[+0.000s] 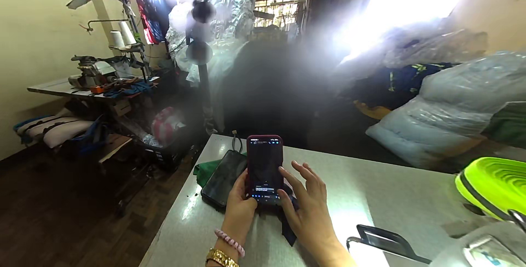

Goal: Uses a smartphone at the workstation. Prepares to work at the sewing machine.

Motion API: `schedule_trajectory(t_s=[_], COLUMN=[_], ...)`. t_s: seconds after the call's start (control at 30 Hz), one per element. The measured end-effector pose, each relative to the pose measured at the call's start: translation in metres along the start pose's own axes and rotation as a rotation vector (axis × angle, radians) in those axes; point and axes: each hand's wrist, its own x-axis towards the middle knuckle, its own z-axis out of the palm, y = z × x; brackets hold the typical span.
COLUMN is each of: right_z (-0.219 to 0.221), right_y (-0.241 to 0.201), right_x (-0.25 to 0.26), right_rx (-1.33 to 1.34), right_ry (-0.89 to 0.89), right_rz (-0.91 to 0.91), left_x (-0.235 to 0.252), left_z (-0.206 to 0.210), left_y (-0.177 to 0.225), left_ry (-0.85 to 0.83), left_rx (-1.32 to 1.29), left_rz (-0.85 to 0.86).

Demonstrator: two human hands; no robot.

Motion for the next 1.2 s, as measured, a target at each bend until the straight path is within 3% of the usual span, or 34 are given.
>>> schedule_trajectory(t_s=[1.2], right_z=[-0.0025], right_y=[-0.0018], right_x=[0.0032], right_rx=[-0.065], right_ry=[-0.067], right_rz=[-0.09], left_x=[-0.0016], left_z=[0.0], left_y=[0.0012], left_ry=[-0.001], left_rx=[0.0], left_rz=[0.008])
